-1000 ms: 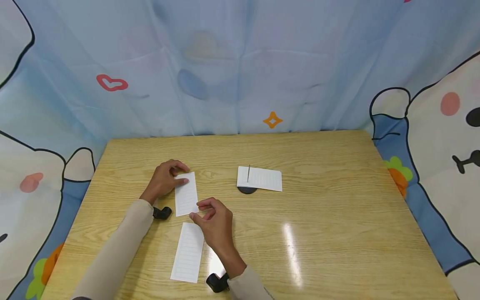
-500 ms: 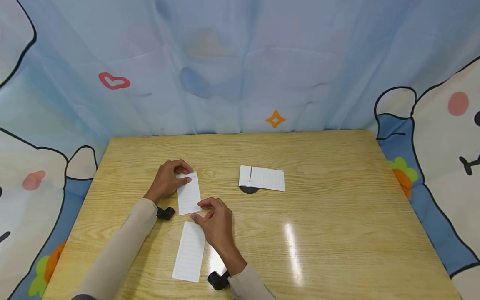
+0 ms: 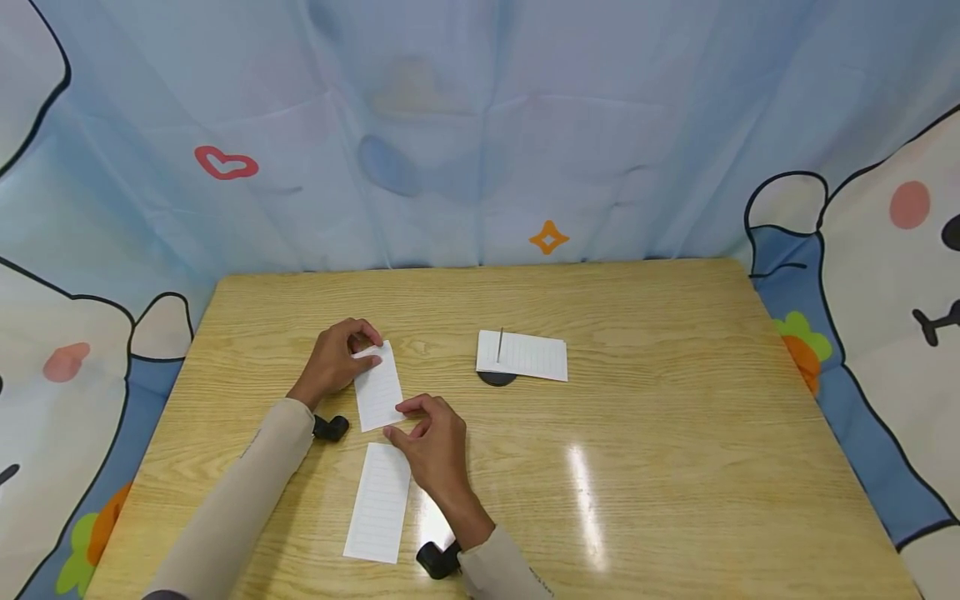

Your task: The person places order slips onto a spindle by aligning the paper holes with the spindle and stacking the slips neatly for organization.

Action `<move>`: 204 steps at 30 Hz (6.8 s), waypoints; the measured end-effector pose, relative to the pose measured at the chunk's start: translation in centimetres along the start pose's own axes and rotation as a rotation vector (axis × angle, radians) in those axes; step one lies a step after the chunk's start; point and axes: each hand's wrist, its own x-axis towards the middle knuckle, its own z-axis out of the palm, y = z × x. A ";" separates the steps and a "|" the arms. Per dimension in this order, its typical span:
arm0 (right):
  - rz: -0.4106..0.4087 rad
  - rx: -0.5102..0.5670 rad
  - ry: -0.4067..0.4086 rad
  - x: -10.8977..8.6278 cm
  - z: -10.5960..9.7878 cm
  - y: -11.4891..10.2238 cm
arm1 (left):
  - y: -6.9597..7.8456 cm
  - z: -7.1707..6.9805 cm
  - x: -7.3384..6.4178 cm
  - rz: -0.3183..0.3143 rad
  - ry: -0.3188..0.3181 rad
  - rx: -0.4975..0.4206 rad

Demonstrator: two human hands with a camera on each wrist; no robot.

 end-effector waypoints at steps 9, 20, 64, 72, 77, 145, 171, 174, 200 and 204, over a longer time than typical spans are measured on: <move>-0.011 -0.037 0.001 0.2 -0.1 0.2 | 0.1 -0.2 -0.2 -0.027 -0.070 -0.075; -0.023 -0.067 0.008 0.5 0.0 0.0 | 0.2 -0.9 -0.6 -0.031 -0.134 -0.308; -0.078 0.223 0.134 1.9 -6.6 0.8 | 4.0 -0.4 -1.9 0.011 -0.117 -0.563; -0.080 0.193 0.148 2.3 -9.0 0.1 | 5.0 -0.2 -2.3 0.042 -0.161 -0.578; -0.101 0.147 0.125 2.8 -10.7 -0.3 | 5.6 -0.1 -2.3 0.079 -0.180 -0.547; -0.064 0.324 0.191 7.4 -22.6 -3.5 | 15.6 3.6 3.6 0.319 -0.160 -0.448; 0.064 0.336 0.198 9.1 -23.1 -1.2 | 15.6 5.7 4.8 0.214 -0.142 -0.384; 0.058 0.328 0.195 9.0 -23.0 -1.0 | 15.6 5.6 4.7 0.218 -0.140 -0.384; 0.035 0.398 0.212 8.8 -22.2 0.9 | 15.2 6.4 4.0 0.288 -0.063 -0.203; 0.062 0.353 0.196 8.7 -22.1 1.5 | 14.6 6.8 3.8 0.264 -0.067 -0.148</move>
